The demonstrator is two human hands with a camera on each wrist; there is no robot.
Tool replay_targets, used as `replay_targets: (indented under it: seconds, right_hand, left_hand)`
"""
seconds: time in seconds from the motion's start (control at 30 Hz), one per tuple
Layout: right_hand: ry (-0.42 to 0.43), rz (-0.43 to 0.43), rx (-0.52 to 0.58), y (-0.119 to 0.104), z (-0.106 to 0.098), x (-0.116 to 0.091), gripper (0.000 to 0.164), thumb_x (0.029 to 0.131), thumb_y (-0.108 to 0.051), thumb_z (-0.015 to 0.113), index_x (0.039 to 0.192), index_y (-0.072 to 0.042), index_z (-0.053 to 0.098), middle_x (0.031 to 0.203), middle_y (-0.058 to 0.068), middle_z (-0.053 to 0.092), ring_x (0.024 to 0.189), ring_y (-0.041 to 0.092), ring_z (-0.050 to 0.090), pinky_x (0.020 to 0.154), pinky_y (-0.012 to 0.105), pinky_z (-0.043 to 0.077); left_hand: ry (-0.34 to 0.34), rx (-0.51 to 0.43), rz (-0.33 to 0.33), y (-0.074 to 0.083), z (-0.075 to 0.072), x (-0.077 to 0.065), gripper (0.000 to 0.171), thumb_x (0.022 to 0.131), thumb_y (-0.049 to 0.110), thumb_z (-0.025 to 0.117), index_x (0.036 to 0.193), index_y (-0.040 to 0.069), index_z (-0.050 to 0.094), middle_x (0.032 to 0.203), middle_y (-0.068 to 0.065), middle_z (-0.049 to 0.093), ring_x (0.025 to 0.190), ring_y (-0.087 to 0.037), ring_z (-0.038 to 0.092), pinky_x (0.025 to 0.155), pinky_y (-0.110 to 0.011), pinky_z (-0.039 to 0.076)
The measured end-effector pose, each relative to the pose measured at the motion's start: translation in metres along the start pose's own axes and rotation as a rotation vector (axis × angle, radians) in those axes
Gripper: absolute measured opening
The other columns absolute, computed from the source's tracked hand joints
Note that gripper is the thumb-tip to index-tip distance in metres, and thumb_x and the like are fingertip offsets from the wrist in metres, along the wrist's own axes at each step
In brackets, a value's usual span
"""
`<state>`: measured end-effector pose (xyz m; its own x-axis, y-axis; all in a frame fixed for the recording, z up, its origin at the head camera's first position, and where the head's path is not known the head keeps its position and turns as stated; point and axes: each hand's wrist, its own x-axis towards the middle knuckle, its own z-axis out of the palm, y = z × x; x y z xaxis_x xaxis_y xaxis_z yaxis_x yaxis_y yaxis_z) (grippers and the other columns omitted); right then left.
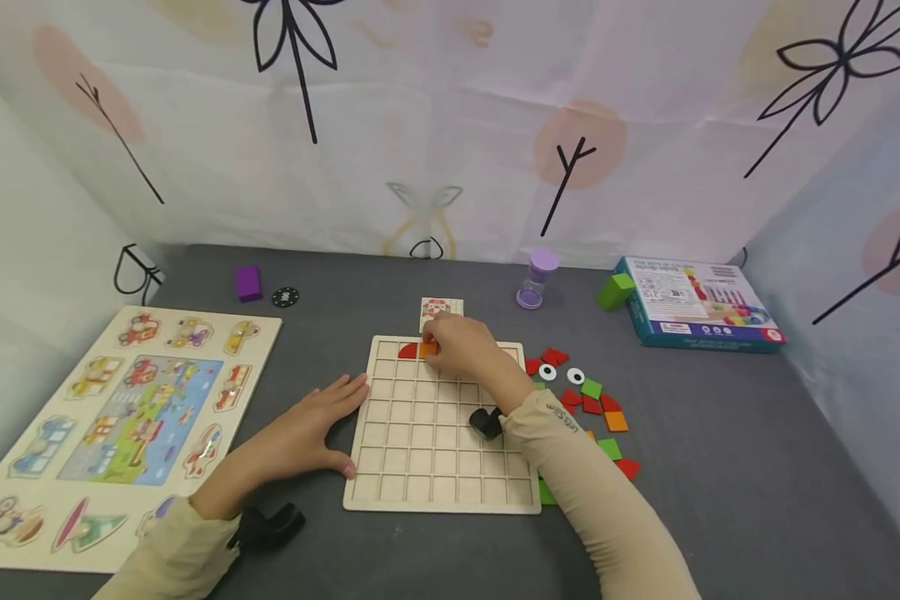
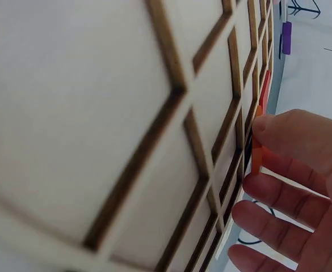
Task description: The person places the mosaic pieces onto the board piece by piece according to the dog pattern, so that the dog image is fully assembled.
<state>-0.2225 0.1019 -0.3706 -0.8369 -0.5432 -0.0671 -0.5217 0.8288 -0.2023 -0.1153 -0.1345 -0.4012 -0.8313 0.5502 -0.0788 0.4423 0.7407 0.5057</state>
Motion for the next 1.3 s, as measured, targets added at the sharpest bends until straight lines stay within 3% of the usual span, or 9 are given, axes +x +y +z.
replay_targets:
  seconds: [0.17, 0.3, 0.43, 0.53, 0.7, 0.83, 1.0, 1.3]
  right_hand:
    - [-0.026, 0.032, 0.012, -0.002, -0.001, 0.0, 0.026, 0.079, -0.029, 0.065, 0.101, -0.017, 0.062, 0.098, -0.003, 0.057, 0.087, 0.014, 0.055, 0.074, 0.035, 0.047]
    - [-0.006, 0.038, 0.069, 0.005, -0.012, -0.013, 0.029, 0.081, -0.032, 0.063, 0.105, -0.017, 0.06, 0.102, -0.001, 0.056, 0.091, 0.016, 0.055, 0.075, 0.036, 0.046]
    - [0.065, 0.056, 0.123, 0.027, -0.027, -0.047, 0.03, 0.083, -0.027, 0.062, 0.108, -0.011, 0.058, 0.103, 0.004, 0.057, 0.091, 0.019, 0.055, 0.075, 0.037, 0.046]
    - [0.093, 0.124, 0.121, 0.048, -0.036, -0.078, 0.029, 0.084, -0.024, 0.061, 0.107, -0.007, 0.057, 0.103, 0.008, 0.058, 0.089, 0.021, 0.055, 0.074, 0.038, 0.047]
    - [0.103, 0.235, 0.079, 0.082, -0.039, -0.122, 0.026, 0.084, -0.022, 0.061, 0.104, -0.006, 0.059, 0.098, 0.01, 0.058, 0.083, 0.022, 0.053, 0.071, 0.039, 0.048]
    - [0.087, 0.301, 0.068, 0.102, -0.036, -0.143, 0.026, 0.083, -0.02, 0.062, 0.105, -0.005, 0.059, 0.098, 0.011, 0.057, 0.08, 0.022, 0.051, 0.067, 0.037, 0.047]
    - [0.074, 0.297, 0.069, 0.116, -0.028, -0.146, 0.026, 0.082, -0.016, 0.063, 0.105, -0.004, 0.06, 0.098, 0.012, 0.058, 0.08, 0.022, 0.052, 0.069, 0.039, 0.048]
    - [0.061, 0.195, 0.061, 0.123, -0.019, -0.121, 0.031, 0.081, -0.011, 0.064, 0.112, -0.009, 0.061, 0.1, 0.01, 0.056, 0.086, 0.023, 0.052, 0.078, 0.042, 0.046]
  left_hand:
    - [0.002, -0.006, 0.004, 0.0, 0.0, 0.0, 0.102, 0.058, 0.043, 0.078, 0.139, 0.005, 0.028, 0.147, -0.007, 0.021, 0.135, -0.028, 0.015, 0.104, -0.054, 0.017]
    - [-0.004, -0.01, -0.002, 0.001, -0.001, 0.0, 0.103, 0.058, 0.042, 0.078, 0.139, 0.005, 0.028, 0.147, -0.007, 0.02, 0.135, -0.028, 0.014, 0.104, -0.054, 0.016]
    - [-0.011, -0.007, -0.008, 0.002, 0.0, 0.002, 0.102, 0.058, 0.041, 0.079, 0.139, 0.006, 0.028, 0.147, -0.006, 0.02, 0.135, -0.027, 0.014, 0.105, -0.053, 0.016]
    - [-0.011, -0.004, -0.012, 0.002, 0.0, 0.003, 0.102, 0.058, 0.04, 0.079, 0.139, 0.007, 0.028, 0.147, -0.006, 0.02, 0.135, -0.026, 0.014, 0.105, -0.052, 0.015]
    - [-0.006, -0.002, -0.01, 0.0, 0.001, 0.002, 0.102, 0.057, 0.04, 0.079, 0.139, 0.006, 0.028, 0.147, -0.007, 0.02, 0.135, -0.028, 0.014, 0.105, -0.053, 0.016]
    - [0.003, -0.005, -0.004, -0.001, 0.001, 0.002, 0.102, 0.057, 0.04, 0.079, 0.139, 0.006, 0.029, 0.147, -0.007, 0.021, 0.135, -0.028, 0.014, 0.104, -0.053, 0.016]
    - [0.007, -0.004, -0.003, -0.004, 0.001, 0.0, 0.103, 0.057, 0.041, 0.079, 0.139, 0.006, 0.029, 0.147, -0.007, 0.021, 0.135, -0.028, 0.014, 0.104, -0.054, 0.016]
    - [-0.009, 0.0, -0.015, -0.003, 0.003, 0.003, 0.104, 0.057, 0.044, 0.078, 0.14, 0.008, 0.027, 0.147, -0.005, 0.019, 0.136, -0.026, 0.012, 0.105, -0.053, 0.016]
